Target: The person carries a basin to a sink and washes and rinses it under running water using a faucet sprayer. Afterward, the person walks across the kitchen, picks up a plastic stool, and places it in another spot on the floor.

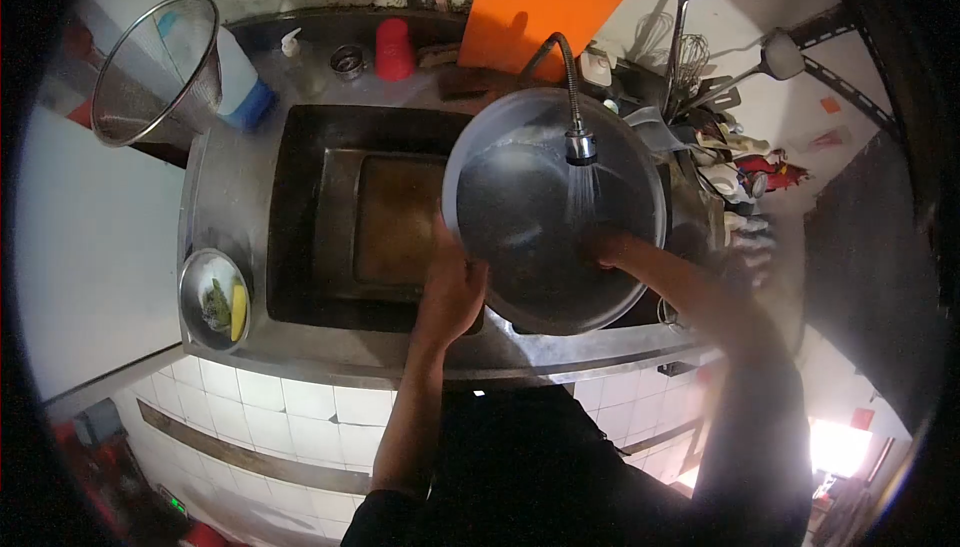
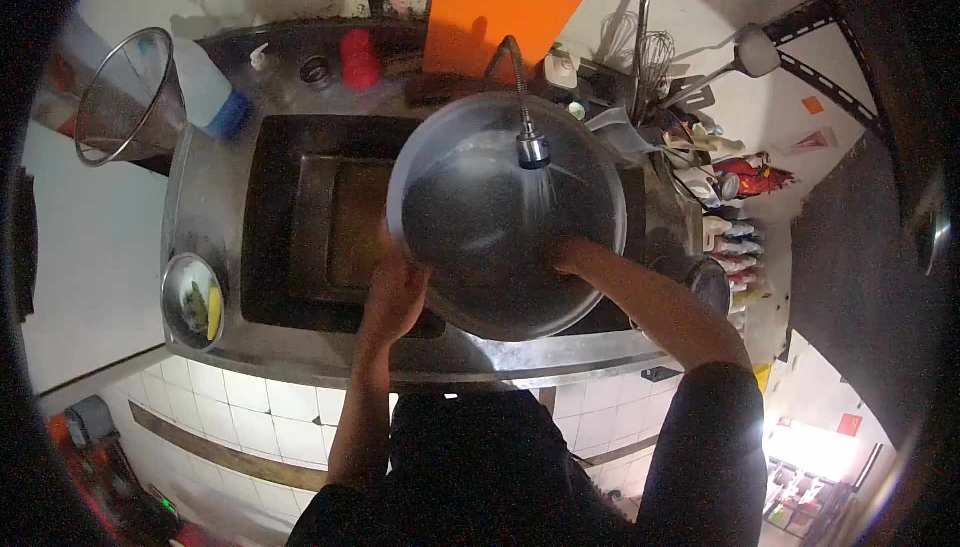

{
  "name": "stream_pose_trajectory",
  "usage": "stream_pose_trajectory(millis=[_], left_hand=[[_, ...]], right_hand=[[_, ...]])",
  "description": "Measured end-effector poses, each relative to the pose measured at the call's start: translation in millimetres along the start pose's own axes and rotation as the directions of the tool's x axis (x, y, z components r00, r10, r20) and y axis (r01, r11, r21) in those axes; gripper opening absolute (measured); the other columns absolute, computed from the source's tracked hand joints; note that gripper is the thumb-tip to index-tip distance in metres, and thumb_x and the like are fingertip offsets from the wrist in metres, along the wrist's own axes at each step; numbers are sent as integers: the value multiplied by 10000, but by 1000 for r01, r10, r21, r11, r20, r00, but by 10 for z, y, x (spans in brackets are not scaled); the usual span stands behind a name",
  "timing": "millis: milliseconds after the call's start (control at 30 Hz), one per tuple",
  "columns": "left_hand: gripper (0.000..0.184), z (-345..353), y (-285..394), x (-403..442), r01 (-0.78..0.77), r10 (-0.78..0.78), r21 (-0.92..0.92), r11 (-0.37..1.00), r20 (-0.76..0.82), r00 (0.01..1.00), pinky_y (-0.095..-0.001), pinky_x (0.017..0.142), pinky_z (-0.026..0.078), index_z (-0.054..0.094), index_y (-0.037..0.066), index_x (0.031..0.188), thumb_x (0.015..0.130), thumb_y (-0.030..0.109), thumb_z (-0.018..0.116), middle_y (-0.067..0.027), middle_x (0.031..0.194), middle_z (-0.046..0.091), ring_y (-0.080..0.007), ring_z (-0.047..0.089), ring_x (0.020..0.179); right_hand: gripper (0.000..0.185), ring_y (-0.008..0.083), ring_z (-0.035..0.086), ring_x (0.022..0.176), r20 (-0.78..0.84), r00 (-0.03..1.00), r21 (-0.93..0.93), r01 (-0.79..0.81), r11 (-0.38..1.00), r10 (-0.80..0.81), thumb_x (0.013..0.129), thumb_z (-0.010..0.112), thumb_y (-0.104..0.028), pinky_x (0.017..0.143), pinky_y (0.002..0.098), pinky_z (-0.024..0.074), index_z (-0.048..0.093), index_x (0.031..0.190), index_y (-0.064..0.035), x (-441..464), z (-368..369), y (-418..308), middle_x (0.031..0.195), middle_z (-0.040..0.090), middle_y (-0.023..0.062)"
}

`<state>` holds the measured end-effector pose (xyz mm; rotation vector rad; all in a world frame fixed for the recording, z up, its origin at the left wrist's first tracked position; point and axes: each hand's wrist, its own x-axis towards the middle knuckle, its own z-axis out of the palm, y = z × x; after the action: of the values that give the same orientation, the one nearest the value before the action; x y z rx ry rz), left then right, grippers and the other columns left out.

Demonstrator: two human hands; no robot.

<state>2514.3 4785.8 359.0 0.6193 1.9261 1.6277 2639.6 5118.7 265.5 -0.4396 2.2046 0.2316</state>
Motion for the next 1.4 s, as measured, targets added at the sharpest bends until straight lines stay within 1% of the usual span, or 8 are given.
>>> stream_pose_trajectory(millis=[200, 267, 367, 433, 567, 633, 733, 1400], left_hand=[[771, -7, 204, -17, 17, -15, 60, 998, -48, 999, -506, 953, 444, -8, 91, 1494, 890, -10, 460, -319, 1289, 489, -436, 581, 1106], [765, 12, 132, -12, -34, 38, 67, 997, -65, 997, -504, 935, 456, -11, 99, 1495, 897, 0, 456, -323, 1270, 505, -443, 600, 1070], [746, 22, 108, -8, -26, 29, 76, 997, -40, 999, -496, 945, 457, -8, 98, 1494, 910, 11, 449, -314, 1284, 500, -440, 588, 1098], [730, 12, 196, -5, 144, -144, -91, 985, 11, 990, -494, 1111, 268, 90, 62, 1496, 964, 317, 520, -220, 1488, 266, -374, 319, 1363], [723, 19, 187, -14, 60, -60, -6, 998, 7, 998, -504, 1104, 277, 91, 56, 1494, 970, 332, 505, -222, 1482, 261, -377, 320, 1357], [713, 45, 142, -20, -45, 52, 103, 994, -64, 997, -522, 1036, 392, 12, 95, 1493, 928, 31, 442, -292, 1392, 406, -415, 491, 1243], [716, 48, 156, -20, 22, -15, 135, 991, -58, 998, -523, 1059, 369, 12, 110, 1495, 930, 36, 445, -299, 1398, 394, -407, 457, 1278], [690, 38, 52, -53, -60, 65, 78, 995, -60, 996, -463, 1121, 255, 118, 68, 1498, 932, 148, 504, -223, 1478, 277, -363, 304, 1370]], right_hand=[[222, 368, 668, 899, 5, 983, 184, -180, 966, 182, 792, 622, -77, 753, 461, 539, 703, 988, -11, 84, 46, 56, 1020, 689, 182], [247, 372, 658, 927, 278, 929, 96, -279, 955, 244, 837, 573, -100, 811, 454, 526, 701, 1028, -9, 72, -267, -62, 1069, 672, 208], [335, 363, 602, 1078, 51, 897, 312, -432, 847, 439, 899, 495, -151, 942, 435, 465, 650, 1158, -4, 82, -48, -133, 1223, 602, 227], [355, 356, 565, 1126, 75, 877, 340, -469, 815, 474, 909, 481, -166, 971, 428, 437, 620, 1194, -6, 230, 156, -95, 1267, 563, 225], [449, 327, 417, 1316, 186, 796, 425, -594, 683, 576, 951, 423, -226, 1086, 400, 326, 503, 1339, -14, 496, 460, -72, 1444, 407, 215], [441, 337, 437, 1298, 58, 856, 416, -489, 767, 515, 955, 424, -241, 1080, 402, 334, 524, 1316, -9, 402, 385, -142, 1419, 438, 216], [436, 349, 459, 1276, -159, 911, 363, -305, 880, 381, 959, 425, -257, 1074, 405, 343, 547, 1291, -2, 255, 184, -244, 1391, 473, 216], [435, 363, 483, 1248, 43, 904, 593, -365, 718, 424, 960, 427, -269, 1065, 417, 352, 562, 1267, 9, 500, 27, -184, 1357, 506, 217]])
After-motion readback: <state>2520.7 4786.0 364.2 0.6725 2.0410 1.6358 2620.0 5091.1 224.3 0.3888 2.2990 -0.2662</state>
